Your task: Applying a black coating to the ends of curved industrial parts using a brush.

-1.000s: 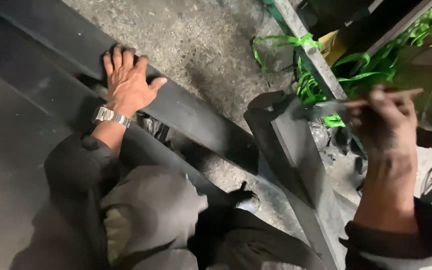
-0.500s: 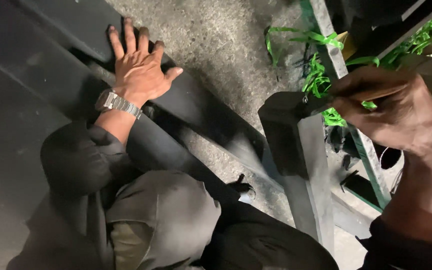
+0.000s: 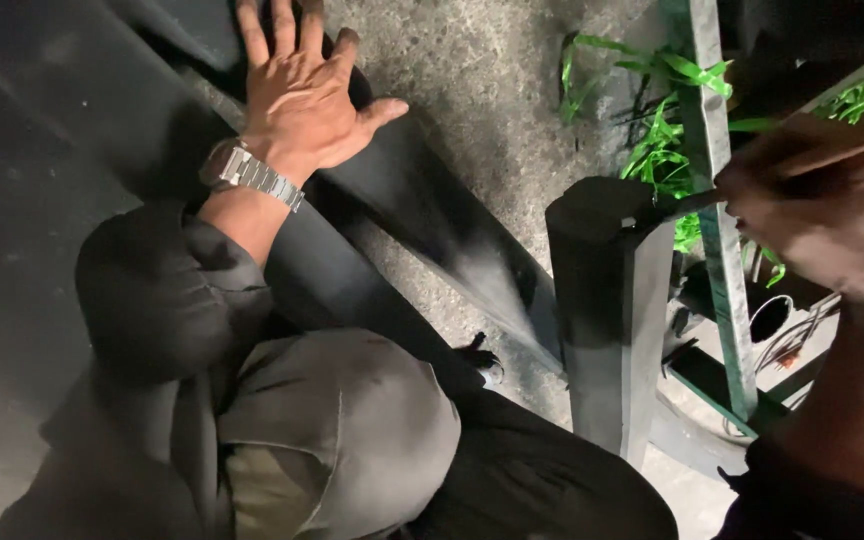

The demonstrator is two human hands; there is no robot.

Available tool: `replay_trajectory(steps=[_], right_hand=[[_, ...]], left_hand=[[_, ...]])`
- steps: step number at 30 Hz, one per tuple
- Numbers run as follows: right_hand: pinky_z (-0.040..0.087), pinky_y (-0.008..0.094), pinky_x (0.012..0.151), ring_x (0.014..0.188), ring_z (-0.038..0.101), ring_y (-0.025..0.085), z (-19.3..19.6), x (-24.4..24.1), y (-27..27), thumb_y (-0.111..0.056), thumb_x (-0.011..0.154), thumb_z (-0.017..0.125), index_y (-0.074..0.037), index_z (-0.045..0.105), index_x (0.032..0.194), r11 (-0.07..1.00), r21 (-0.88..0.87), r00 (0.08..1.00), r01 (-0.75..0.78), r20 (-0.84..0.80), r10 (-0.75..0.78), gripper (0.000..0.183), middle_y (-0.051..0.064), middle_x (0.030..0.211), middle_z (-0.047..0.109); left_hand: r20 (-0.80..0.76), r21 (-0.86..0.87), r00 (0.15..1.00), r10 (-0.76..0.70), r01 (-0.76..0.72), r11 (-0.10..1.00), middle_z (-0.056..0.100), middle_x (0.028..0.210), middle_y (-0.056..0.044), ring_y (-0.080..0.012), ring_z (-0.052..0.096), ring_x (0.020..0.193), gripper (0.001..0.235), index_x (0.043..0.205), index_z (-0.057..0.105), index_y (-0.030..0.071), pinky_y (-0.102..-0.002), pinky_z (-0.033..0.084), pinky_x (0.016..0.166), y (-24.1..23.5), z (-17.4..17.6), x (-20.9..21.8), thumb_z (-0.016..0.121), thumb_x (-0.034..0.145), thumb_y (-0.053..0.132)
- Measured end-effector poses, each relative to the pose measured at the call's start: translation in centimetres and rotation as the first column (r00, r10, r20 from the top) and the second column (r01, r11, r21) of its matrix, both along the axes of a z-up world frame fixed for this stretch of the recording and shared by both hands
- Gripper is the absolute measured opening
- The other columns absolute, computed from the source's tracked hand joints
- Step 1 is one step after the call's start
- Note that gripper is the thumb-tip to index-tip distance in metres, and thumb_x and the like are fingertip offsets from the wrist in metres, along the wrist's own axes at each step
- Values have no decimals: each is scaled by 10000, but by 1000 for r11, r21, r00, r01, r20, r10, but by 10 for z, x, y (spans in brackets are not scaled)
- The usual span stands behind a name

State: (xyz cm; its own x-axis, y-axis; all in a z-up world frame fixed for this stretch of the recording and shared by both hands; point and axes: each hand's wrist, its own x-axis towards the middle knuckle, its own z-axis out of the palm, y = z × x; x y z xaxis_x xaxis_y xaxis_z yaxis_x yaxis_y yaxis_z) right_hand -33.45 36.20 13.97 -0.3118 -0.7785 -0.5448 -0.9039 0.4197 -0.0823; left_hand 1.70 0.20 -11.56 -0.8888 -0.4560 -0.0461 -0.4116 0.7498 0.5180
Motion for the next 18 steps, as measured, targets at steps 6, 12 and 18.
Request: replay_trajectory(steps=[6, 12, 18], right_hand=[[594, 336, 619, 697, 722, 201, 46, 112, -106, -240, 964, 650, -64, 723, 1029, 986, -82, 986, 145, 96, -137, 201, 86, 910, 741], [655, 294, 751, 932, 752, 207, 30, 77, -62, -308, 1038, 657, -142, 638, 1235, 746, -109, 673, -657, -532, 514, 259, 104, 1192, 736], [671, 339, 840, 981, 756, 254, 66, 106, -82, -233, 1030, 705, -196, 595, 1347, 711, -196, 692, -675, -501, 519, 338, 98, 1236, 697]], left_hand=[[7, 18, 1000, -14, 14, 1000, 382, 1580, -340, -552, 152, 1502, 925, 1422, 619, -8, -713, -12, 1178, -1, -1, -1, 558, 995, 811], [13, 32, 1000, -9, 8, 999, 372, 1583, -337, -556, 139, 1499, 939, 1458, 607, 8, -709, -25, 1175, 0, 1, -2, 543, 989, 819], [15, 35, 1000, -11, 11, 999, 336, 1613, -343, -552, 97, 1514, 939, 1473, 601, 24, -707, -39, 1173, 0, -7, -1, 536, 987, 825]])
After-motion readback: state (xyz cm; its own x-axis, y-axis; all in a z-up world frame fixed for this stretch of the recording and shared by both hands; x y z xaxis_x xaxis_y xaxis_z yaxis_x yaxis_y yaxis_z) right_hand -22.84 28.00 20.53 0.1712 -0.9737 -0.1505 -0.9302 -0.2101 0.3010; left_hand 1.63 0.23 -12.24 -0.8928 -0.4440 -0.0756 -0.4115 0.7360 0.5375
